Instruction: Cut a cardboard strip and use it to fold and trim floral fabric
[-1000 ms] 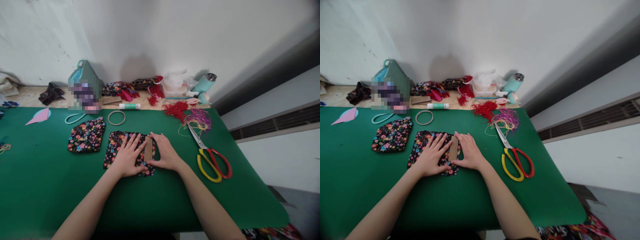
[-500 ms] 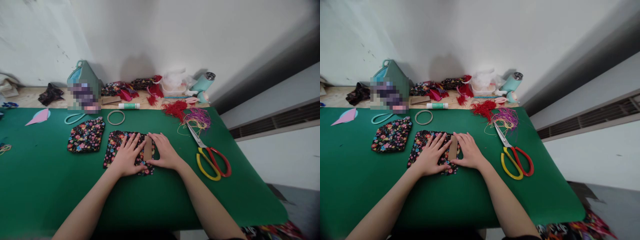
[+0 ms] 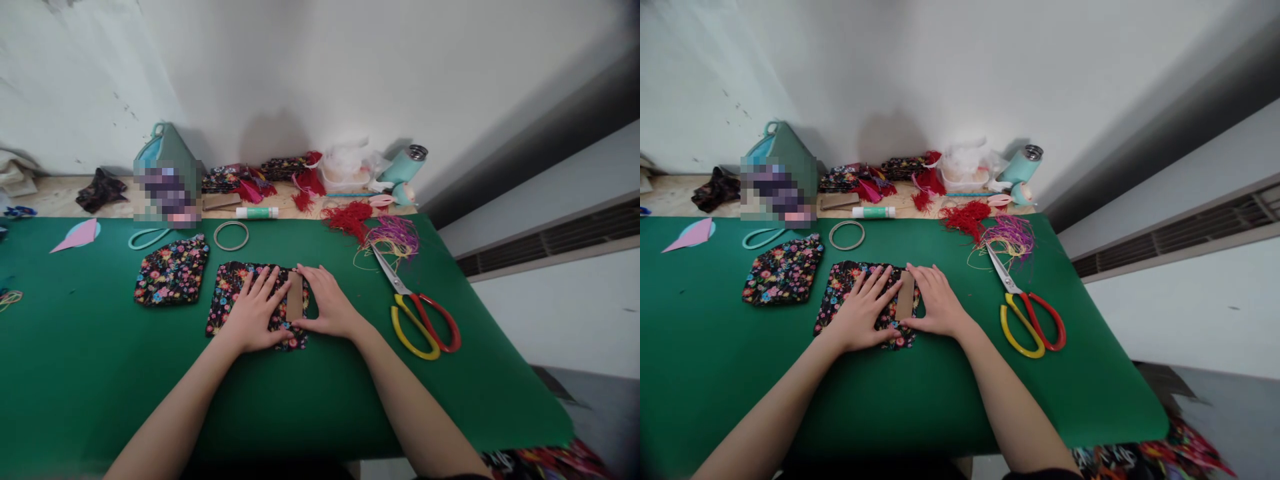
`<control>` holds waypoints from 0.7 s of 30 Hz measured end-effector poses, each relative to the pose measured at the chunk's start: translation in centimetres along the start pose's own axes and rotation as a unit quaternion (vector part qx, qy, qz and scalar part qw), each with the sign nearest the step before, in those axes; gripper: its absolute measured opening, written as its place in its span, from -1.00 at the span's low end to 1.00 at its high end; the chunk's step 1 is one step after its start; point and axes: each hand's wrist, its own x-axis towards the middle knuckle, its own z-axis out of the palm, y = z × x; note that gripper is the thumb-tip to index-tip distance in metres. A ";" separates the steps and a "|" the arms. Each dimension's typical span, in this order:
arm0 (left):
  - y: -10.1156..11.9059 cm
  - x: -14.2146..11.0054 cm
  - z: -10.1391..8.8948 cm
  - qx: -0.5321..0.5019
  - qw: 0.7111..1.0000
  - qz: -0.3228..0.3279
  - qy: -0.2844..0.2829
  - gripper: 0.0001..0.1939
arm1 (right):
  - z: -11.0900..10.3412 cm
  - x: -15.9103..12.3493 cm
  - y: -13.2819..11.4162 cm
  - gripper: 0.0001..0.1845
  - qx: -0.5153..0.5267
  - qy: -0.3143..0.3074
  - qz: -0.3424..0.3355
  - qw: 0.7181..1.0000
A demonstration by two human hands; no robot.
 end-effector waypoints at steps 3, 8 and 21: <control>0.0 0.0 0.0 -0.003 1.000 -0.001 -0.002 -0.04 | -0.1 0.0 -0.1 0.13 0.003 -0.001 0.001 1.000; 0.1 -0.1 0.0 -0.008 1.000 -0.006 0.004 -0.05 | -0.1 0.1 0.0 0.13 0.008 -0.002 0.000 1.000; 0.2 -0.1 0.0 -0.001 1.000 -0.011 0.005 -0.05 | -0.2 -0.2 -0.1 0.13 0.018 0.016 0.021 0.999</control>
